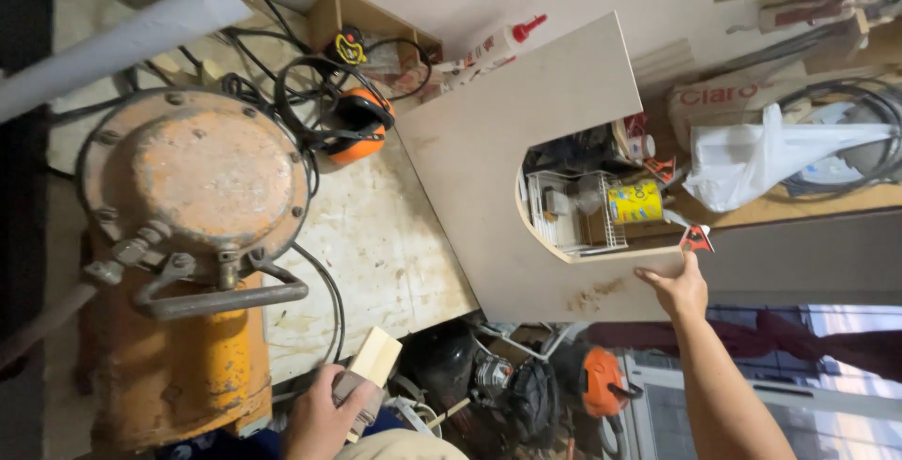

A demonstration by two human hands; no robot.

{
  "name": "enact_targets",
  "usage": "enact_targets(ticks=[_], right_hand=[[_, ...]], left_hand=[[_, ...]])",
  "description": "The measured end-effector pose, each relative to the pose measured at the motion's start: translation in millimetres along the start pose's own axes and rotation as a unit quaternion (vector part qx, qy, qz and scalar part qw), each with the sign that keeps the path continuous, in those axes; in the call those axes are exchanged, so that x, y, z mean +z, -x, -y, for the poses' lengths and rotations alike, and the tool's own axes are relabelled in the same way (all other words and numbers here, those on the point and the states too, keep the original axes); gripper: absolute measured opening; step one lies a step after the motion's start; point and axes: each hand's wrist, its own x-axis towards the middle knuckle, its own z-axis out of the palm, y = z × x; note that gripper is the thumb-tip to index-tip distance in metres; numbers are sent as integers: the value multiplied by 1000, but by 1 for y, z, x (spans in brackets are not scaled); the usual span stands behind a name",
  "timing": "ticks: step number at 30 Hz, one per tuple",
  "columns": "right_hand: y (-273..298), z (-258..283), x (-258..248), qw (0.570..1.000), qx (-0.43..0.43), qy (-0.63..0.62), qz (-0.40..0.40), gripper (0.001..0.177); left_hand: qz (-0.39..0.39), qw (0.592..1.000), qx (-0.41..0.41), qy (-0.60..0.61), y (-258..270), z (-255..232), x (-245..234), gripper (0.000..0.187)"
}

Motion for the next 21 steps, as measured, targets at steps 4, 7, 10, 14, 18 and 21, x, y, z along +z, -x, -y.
enact_targets(ticks=[4,7,10,14,18,21], right_hand=[[2,-6,1,1000,-15,-14,-11,99],[3,-9,5,1000,-9,-9,-13,77],[9,-2,2,1000,-7,-16,-11,80],[15,5,0,999,-10,-31,-12,72],[23,8,-1,1000,20,-25,-1,69],[24,6,2,1000,6,-22,-6,69]], left_hand=[[-27,998,56,5,-3,6,-2,50],[33,998,-46,0,-3,-12,-19,60],[58,996,-62,5,-9,-17,-26,61],[34,998,-51,-30,-48,2,2,67],[22,999,-46,-9,-50,-6,8,62],[-17,1000,-8,10,-54,-10,15,57]])
